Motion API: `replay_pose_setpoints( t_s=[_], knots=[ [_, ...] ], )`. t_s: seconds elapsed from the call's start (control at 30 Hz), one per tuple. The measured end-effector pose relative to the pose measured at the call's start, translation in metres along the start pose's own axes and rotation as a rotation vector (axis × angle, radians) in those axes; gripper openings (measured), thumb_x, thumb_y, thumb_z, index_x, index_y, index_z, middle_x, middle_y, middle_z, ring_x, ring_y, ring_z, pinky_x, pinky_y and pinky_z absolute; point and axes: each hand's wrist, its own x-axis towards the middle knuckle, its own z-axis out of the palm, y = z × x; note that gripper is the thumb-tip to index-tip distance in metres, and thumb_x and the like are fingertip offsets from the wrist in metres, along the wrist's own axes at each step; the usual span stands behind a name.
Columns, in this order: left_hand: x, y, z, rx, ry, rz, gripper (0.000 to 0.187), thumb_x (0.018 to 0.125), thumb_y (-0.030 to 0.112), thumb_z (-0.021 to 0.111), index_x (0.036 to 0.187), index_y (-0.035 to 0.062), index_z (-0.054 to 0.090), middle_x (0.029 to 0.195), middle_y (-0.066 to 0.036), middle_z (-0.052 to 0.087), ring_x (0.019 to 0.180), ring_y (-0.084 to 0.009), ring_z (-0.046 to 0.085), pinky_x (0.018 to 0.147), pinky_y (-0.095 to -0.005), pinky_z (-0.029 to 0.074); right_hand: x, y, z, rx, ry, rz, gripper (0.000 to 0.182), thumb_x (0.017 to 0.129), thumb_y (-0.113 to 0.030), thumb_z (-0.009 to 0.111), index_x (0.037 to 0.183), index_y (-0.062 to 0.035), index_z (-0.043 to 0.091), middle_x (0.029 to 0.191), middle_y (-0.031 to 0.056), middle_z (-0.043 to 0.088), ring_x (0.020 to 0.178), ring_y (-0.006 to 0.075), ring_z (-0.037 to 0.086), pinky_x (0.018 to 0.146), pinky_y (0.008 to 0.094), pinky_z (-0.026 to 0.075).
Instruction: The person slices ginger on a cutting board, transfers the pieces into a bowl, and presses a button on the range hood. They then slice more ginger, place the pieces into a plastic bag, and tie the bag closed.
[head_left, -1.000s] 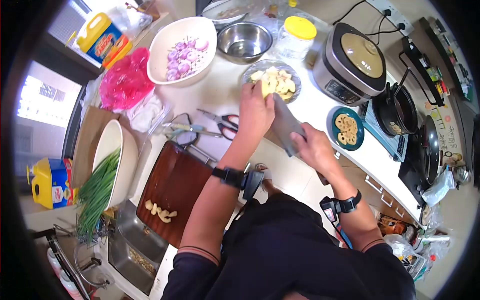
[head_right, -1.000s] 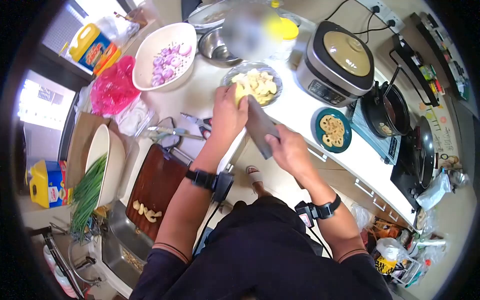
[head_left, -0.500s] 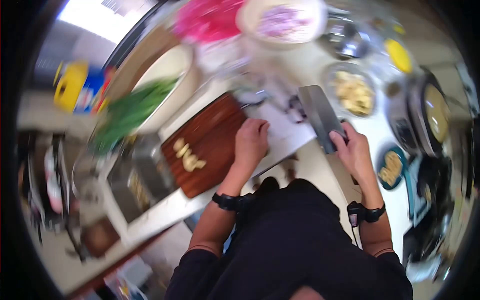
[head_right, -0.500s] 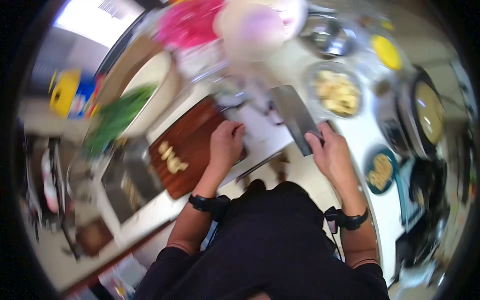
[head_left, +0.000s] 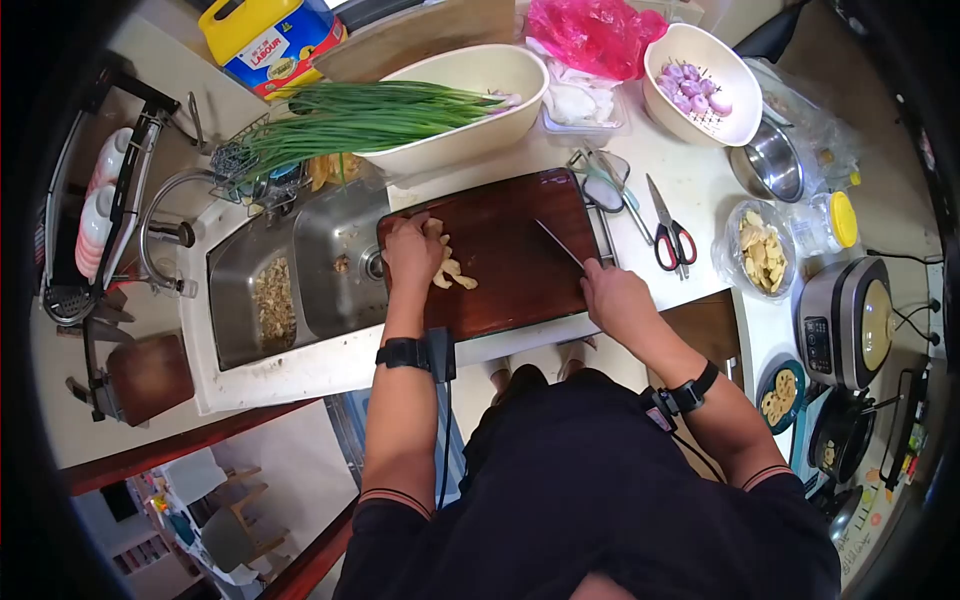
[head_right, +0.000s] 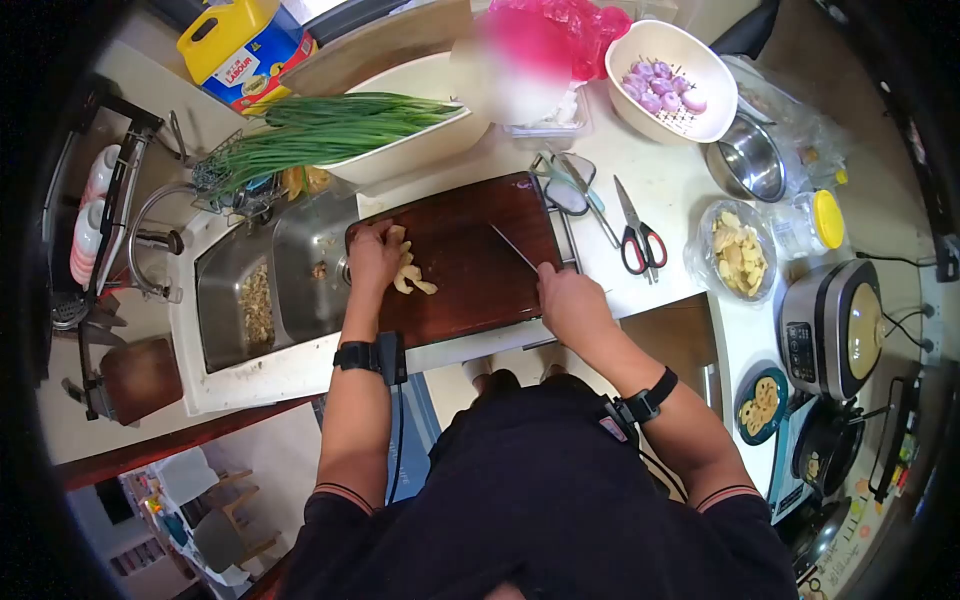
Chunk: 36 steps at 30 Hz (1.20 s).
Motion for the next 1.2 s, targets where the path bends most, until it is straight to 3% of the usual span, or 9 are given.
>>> replay_pose_setpoints(
  t_s=[0.1, 0.23, 0.3, 0.4, 0.5, 0.63, 0.87, 1.03, 1.2],
  knots=[
    [0.01, 0.003, 0.001, 0.001, -0.133, 0.006, 0.029, 0.086, 0.024, 0.069, 0.105, 0.0027, 0.074, 0.108, -0.023, 0.068, 0.103, -0.0398, 0.065, 0.091, -0.0515, 0.049, 0.0, 0.0, 0.009, -0.007, -0.015, 0.018, 0.019, 0.097, -0.019, 0.056, 0.093, -0.0013, 0.052, 0.068, 0.0221, 0.063, 0.067, 0.043, 0.065, 0.061, 0.0526, 0.052],
    [-0.01, 0.049, -0.007, -0.061, -0.034, 0.068, 0.028, 0.088, 0.017, 0.066, 0.11, 0.0001, 0.069, 0.103, -0.023, 0.069, 0.1, -0.0395, 0.065, 0.089, -0.0467, 0.05, -0.004, 0.001, 0.01, 0.086, 0.036, 0.052, 0.019, 0.097, -0.019, 0.053, 0.095, 0.0, 0.055, 0.069, 0.0228, 0.065, 0.068, 0.0425, 0.066, 0.064, 0.0516, 0.053],
    [-0.036, 0.079, 0.0, -0.456, -0.1, 0.085, 0.027, 0.092, 0.016, 0.066, 0.113, -0.0009, 0.067, 0.098, -0.021, 0.07, 0.093, -0.0338, 0.067, 0.083, -0.0419, 0.052, -0.007, -0.008, 0.009, 0.131, 0.033, 0.112, 0.02, 0.097, -0.019, 0.054, 0.095, 0.0005, 0.055, 0.069, 0.0234, 0.065, 0.068, 0.0434, 0.065, 0.065, 0.0524, 0.053],
    [-0.069, 0.087, 0.032, -0.793, -0.404, -0.241, 0.024, 0.096, 0.015, 0.065, 0.114, -0.002, 0.066, 0.099, -0.011, 0.069, 0.086, -0.0153, 0.067, 0.072, -0.0303, 0.055, -0.009, -0.021, 0.01, 0.228, 0.031, 0.152, 0.02, 0.096, -0.018, 0.054, 0.096, 0.0012, 0.056, 0.07, 0.0242, 0.065, 0.069, 0.0446, 0.065, 0.066, 0.0536, 0.053],
    [-0.084, 0.082, 0.046, -1.074, -0.426, -0.427, 0.026, 0.098, 0.014, 0.064, 0.12, -0.0017, 0.062, 0.1, -0.007, 0.068, 0.079, -0.0152, 0.066, 0.071, -0.0282, 0.056, -0.012, -0.031, 0.01, 0.282, 0.02, 0.146, 0.019, 0.096, -0.017, 0.054, 0.095, 0.0018, 0.056, 0.071, 0.0247, 0.065, 0.07, 0.0448, 0.066, 0.066, 0.0543, 0.052],
    [-0.091, 0.077, 0.042, -1.01, -0.402, -0.424, 0.03, 0.098, 0.013, 0.065, 0.123, -0.0035, 0.062, 0.106, -0.009, 0.069, 0.086, -0.0162, 0.068, 0.079, -0.0289, 0.057, -0.009, -0.041, 0.012, 0.31, 0.032, 0.111, 0.019, 0.097, -0.016, 0.054, 0.094, 0.0028, 0.056, 0.069, 0.0252, 0.064, 0.069, 0.0441, 0.066, 0.065, 0.0532, 0.052],
    [-0.098, 0.065, 0.04, -0.898, -0.225, -0.283, 0.032, 0.095, 0.012, 0.068, 0.121, -0.005, 0.066, 0.105, -0.011, 0.07, 0.084, -0.0141, 0.067, 0.078, -0.0271, 0.053, -0.001, -0.048, 0.017, 0.298, 0.037, 0.062, 0.019, 0.096, -0.016, 0.055, 0.094, 0.0026, 0.057, 0.068, 0.0244, 0.064, 0.066, 0.044, 0.066, 0.063, 0.0522, 0.053],
    [-0.1, 0.064, 0.039, -0.596, -0.125, -0.148, 0.03, 0.089, 0.013, 0.073, 0.115, -0.0023, 0.068, 0.104, -0.013, 0.065, 0.079, -0.0183, 0.065, 0.074, -0.0308, 0.053, -0.002, -0.052, 0.023, 0.262, 0.065, 0.064, 0.018, 0.096, -0.015, 0.055, 0.093, 0.0025, 0.057, 0.067, 0.0243, 0.064, 0.066, 0.044, 0.066, 0.063, 0.0523, 0.053],
    [-0.1, 0.067, 0.041, -0.541, -0.075, -0.021, 0.027, 0.089, 0.013, 0.072, 0.11, -0.0034, 0.068, 0.104, -0.014, 0.063, 0.079, -0.0202, 0.067, 0.073, -0.0309, 0.054, -0.003, -0.049, 0.021, 0.267, 0.046, 0.058, 0.017, 0.096, -0.015, 0.055, 0.093, 0.0025, 0.057, 0.067, 0.0243, 0.064, 0.066, 0.0438, 0.066, 0.063, 0.0526, 0.053]
  ],
)
